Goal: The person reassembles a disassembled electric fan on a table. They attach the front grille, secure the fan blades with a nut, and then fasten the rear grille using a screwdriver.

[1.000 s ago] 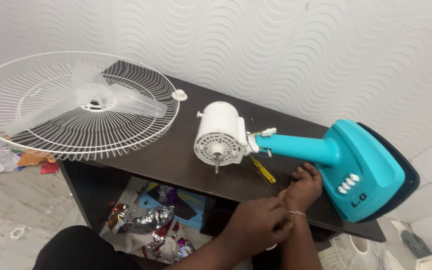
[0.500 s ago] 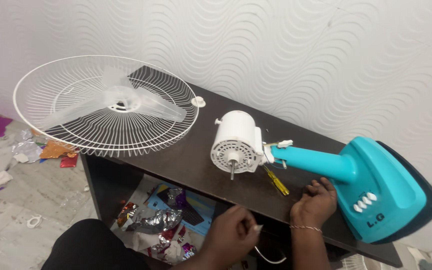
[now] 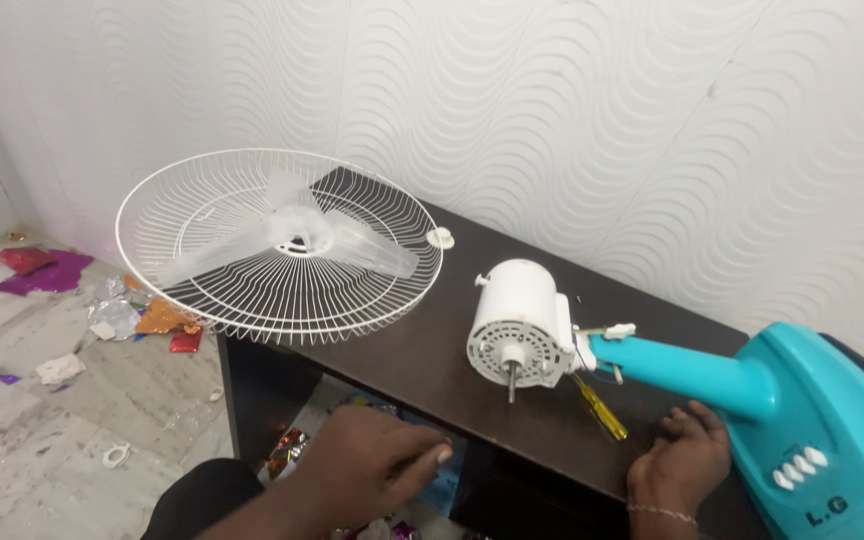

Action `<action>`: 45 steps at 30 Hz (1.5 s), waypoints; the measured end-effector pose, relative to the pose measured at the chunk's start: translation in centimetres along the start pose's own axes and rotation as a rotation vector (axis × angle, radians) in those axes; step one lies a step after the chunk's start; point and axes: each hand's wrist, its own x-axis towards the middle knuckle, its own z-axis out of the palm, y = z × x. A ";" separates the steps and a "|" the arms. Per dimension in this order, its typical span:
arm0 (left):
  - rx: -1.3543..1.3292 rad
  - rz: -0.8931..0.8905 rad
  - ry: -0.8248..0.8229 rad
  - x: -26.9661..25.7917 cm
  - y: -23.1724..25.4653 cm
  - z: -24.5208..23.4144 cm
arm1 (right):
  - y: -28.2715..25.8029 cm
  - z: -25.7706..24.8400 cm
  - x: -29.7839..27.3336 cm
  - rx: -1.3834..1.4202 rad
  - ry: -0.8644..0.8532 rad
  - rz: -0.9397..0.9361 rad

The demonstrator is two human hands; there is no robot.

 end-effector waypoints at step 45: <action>0.628 -0.345 -0.005 15.8 -10.5 -13.5 | -6.1 9.4 -14.0 -0.891 -1.027 -1.139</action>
